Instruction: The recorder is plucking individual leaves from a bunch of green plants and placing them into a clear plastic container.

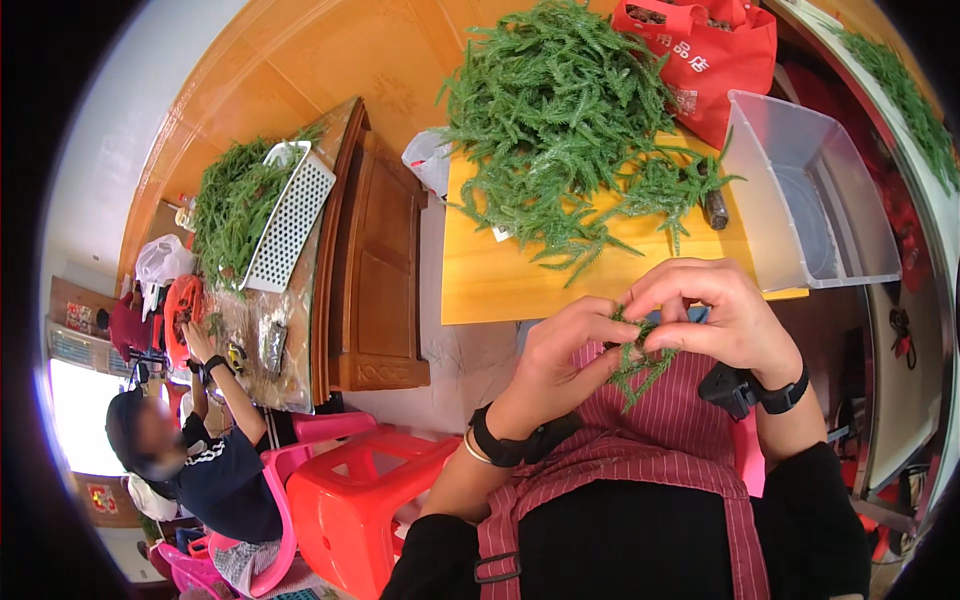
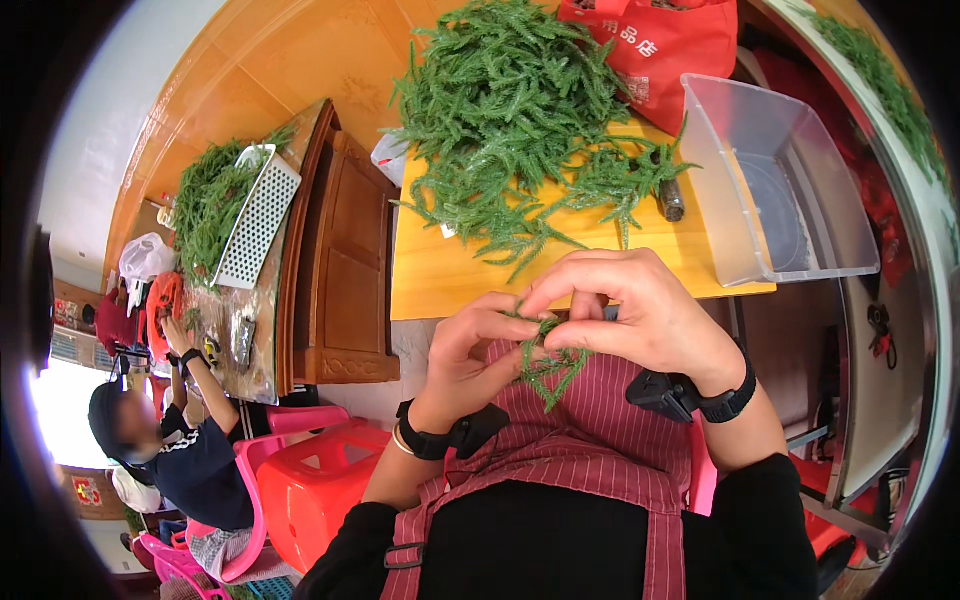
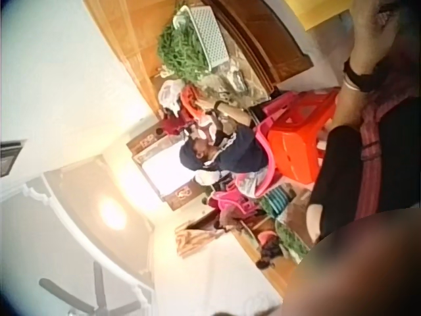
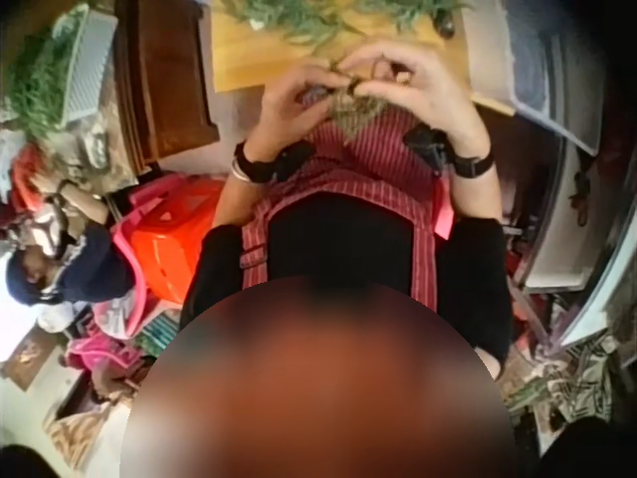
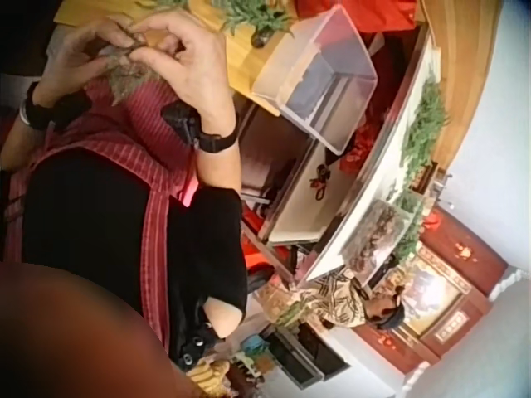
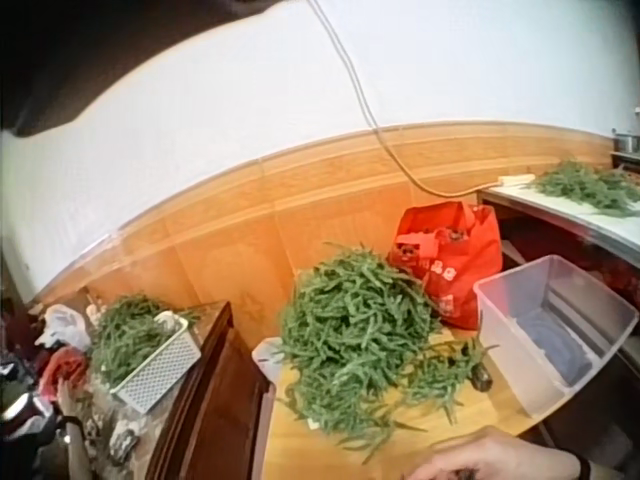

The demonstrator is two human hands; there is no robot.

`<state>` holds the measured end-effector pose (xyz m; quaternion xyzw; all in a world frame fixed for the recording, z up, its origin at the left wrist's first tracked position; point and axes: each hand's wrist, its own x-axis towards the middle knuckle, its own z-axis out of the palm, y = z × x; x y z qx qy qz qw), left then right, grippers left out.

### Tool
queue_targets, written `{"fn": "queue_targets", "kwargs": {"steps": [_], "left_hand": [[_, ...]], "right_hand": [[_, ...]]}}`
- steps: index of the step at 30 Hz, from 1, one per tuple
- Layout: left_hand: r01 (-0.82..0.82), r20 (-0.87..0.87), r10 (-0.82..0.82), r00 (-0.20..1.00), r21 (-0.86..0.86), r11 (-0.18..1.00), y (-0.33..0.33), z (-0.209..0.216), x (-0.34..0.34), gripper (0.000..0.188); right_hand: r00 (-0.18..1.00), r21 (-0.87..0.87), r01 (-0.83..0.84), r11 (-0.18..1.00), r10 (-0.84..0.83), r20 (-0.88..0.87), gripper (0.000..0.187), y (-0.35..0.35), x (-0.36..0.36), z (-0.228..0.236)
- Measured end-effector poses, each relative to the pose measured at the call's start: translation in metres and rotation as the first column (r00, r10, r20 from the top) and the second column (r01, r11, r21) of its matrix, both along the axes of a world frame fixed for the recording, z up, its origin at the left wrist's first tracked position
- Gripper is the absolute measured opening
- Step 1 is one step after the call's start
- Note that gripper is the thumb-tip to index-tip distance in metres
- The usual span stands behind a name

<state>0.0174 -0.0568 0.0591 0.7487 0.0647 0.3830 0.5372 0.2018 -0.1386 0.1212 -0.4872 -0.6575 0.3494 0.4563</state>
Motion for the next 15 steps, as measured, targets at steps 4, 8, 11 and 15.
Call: {"fn": "queue_targets", "kwargs": {"steps": [4, 8, 11, 15], "left_hand": [[0.040, -0.006, -0.040, 0.999, -0.046, 0.998, 0.000, 0.005, -0.002, 0.035], [0.043, -0.026, -0.042, 0.999, 0.010, 0.999, 0.000, 0.011, 0.000, 0.035], [0.038, -0.021, -0.037, 0.999, 0.046, 0.998, -0.001, 0.012, 0.001, 0.032], [-0.017, -0.029, 0.018, 0.999, 0.033, 0.999, -0.003, 0.010, 0.000, 0.029]], "right_hand": [[0.987, -0.107, -0.019, 0.994, 0.002, -0.161, 0.028, 0.001, -0.003, -0.003], [0.924, -0.206, -0.028, 0.978, -0.054, -0.379, 0.025, 0.003, -0.007, 0.002], [0.974, -0.119, -0.030, 0.992, 0.002, -0.229, 0.020, 0.006, 0.000, 0.001], [0.999, 0.039, -0.010, 0.999, 0.008, 0.051, 0.012, 0.007, 0.001, 0.007]]}}
